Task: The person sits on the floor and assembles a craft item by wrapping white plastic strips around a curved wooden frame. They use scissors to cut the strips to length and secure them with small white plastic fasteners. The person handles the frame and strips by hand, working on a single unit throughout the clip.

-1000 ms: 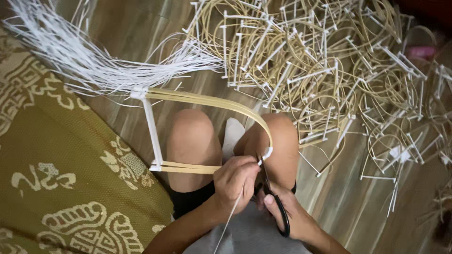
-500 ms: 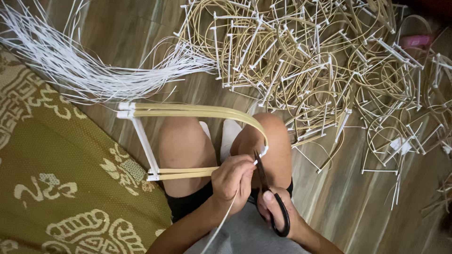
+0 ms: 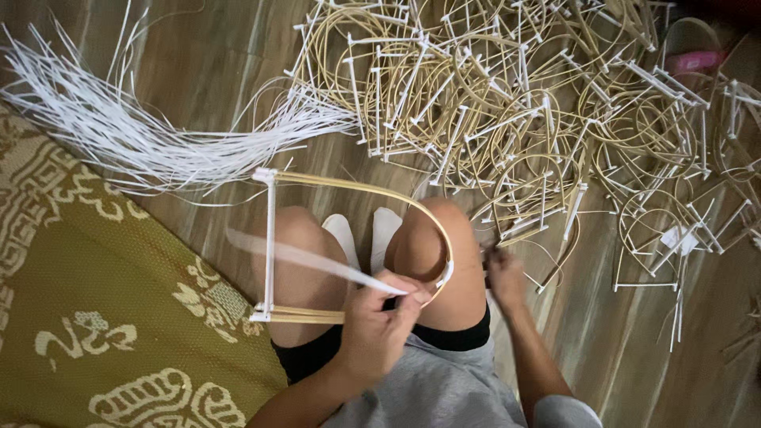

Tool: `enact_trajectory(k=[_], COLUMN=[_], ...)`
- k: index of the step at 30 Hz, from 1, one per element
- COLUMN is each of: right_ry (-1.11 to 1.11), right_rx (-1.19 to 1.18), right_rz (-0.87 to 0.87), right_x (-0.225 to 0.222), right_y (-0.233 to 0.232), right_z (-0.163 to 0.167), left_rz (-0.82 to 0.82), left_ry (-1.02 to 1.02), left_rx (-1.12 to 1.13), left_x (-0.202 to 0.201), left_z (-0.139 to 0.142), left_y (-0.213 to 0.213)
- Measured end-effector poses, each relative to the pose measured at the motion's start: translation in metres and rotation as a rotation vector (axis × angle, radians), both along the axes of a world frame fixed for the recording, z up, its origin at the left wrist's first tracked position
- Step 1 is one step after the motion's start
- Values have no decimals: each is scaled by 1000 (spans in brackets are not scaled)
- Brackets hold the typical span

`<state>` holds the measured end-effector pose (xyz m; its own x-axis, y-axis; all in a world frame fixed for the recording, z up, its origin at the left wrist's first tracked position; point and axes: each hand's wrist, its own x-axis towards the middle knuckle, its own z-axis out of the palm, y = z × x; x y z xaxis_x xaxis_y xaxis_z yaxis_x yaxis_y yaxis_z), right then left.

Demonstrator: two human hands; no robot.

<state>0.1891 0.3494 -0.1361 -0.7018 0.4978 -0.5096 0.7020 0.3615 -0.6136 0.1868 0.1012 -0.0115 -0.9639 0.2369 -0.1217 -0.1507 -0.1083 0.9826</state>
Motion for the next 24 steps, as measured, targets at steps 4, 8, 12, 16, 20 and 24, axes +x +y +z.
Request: enact_trajectory(k=[4,8,12,16,20,24], right_ry=[-298,-374,-374,-225,420,1015], right_rx=[112,109,119,209,351,358], right_rz=[332,446,506,495,397,935], right_x=[2,9,-5,-34,-44,-32], right_y=[-25,-34,-27,-7,14,-11], right_z=[-21,-21,-17,19,126,221], left_rz=[87,72,49,74,24,-66], left_ry=[-221,94,33,63,203,411], left_rx=[-60,-152,-128,-196,-329,-364], left_x=[-4,-8,-10,-19,-26,-25], left_z=[0,7,19,30,43,56], left_y=[-4,-10,-9,-11,-14,-3])
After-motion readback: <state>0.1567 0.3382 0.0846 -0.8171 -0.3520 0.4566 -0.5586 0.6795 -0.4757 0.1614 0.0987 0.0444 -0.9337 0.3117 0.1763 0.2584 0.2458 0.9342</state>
